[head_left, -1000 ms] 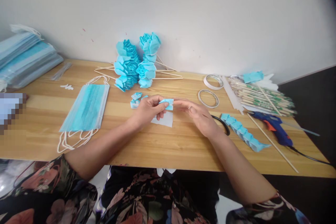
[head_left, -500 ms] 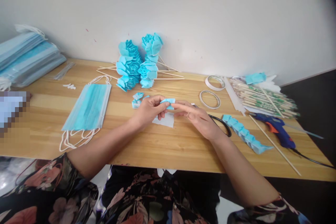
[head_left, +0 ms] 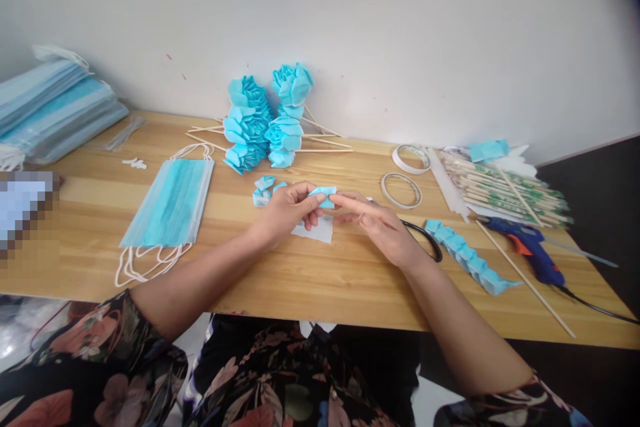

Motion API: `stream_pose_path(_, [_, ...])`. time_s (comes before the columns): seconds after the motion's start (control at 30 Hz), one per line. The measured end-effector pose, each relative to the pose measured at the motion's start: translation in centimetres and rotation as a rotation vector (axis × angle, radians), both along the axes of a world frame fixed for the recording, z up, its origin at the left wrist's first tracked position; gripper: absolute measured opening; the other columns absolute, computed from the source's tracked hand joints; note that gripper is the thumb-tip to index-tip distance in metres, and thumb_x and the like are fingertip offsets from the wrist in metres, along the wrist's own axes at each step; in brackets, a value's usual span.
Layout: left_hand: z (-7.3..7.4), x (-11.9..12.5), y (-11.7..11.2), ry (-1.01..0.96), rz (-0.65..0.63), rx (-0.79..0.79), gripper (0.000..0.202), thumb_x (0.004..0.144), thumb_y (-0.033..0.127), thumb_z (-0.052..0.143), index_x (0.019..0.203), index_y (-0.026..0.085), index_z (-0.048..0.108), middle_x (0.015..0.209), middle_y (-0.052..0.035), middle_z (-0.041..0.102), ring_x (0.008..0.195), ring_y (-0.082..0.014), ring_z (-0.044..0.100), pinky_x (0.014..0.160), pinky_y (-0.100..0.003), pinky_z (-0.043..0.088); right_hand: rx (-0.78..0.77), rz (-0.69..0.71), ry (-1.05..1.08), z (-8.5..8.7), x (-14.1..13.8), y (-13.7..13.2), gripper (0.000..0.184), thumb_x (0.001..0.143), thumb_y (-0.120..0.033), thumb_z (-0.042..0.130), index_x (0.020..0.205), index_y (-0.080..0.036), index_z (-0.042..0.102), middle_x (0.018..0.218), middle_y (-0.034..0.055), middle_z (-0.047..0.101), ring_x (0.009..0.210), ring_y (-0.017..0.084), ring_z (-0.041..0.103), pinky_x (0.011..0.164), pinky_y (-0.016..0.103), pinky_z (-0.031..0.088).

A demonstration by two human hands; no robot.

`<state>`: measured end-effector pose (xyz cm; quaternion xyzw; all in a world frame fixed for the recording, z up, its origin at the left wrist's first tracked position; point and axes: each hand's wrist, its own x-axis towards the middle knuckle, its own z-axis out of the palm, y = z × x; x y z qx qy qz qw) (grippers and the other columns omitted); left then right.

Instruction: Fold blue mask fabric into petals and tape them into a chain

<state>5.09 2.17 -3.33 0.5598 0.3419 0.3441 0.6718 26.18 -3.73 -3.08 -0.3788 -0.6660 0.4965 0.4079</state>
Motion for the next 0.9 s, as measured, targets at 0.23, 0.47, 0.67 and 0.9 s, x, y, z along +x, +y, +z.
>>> stream_pose_path(0.23, [-0.25,0.04,0.09,-0.031,-0.013,-0.019,0.034,0.083,0.047,0.069,0.081,0.014,0.062,0.063,0.0012,0.062,0.05,-0.0076,0.057,0.047,-0.019,0.047,0.013,0.012,0.005,-0.1,0.03,0.05,0.043,0.097,-0.053,0.05,0.134,-0.035,0.061,0.145,0.0059,0.051,0.132,0.027,0.048,0.098,0.046,0.055])
stream_pose_path(0.47, [-0.1,0.12,-0.02,-0.005,0.024,-0.023,0.028,0.084,0.04,0.068,0.076,0.014,0.061,0.058,0.0017,0.061,0.045,-0.0068,0.054,0.045,-0.019,0.045,0.005,0.034,-0.012,-0.13,0.02,0.08,0.044,0.097,-0.051,0.049,0.136,-0.033,0.059,0.145,0.0068,0.05,0.134,0.028,0.046,0.099,0.045,0.054])
stream_pose_path(0.67, [-0.02,0.0,-0.05,0.026,0.017,0.018,0.03,0.084,0.042,0.068,0.077,0.014,0.06,0.057,0.002,0.06,0.046,-0.0071,0.054,0.045,-0.018,0.045,-0.001,0.031,0.007,-0.2,0.04,0.06,0.042,0.098,-0.049,0.049,0.137,-0.035,0.059,0.144,0.0059,0.05,0.134,0.028,0.045,0.1,0.045,0.053])
stream_pose_path(0.9, [-0.11,0.09,0.09,0.015,0.019,0.033,0.026,0.082,0.037,0.07,0.076,0.015,0.059,0.054,0.0038,0.058,0.045,-0.007,0.053,0.044,-0.018,0.045,-0.008,0.034,-0.031,0.14,-0.07,0.09,0.048,0.096,-0.055,0.05,0.136,-0.032,0.06,0.144,0.0074,0.052,0.13,0.028,0.05,0.099,0.046,0.054])
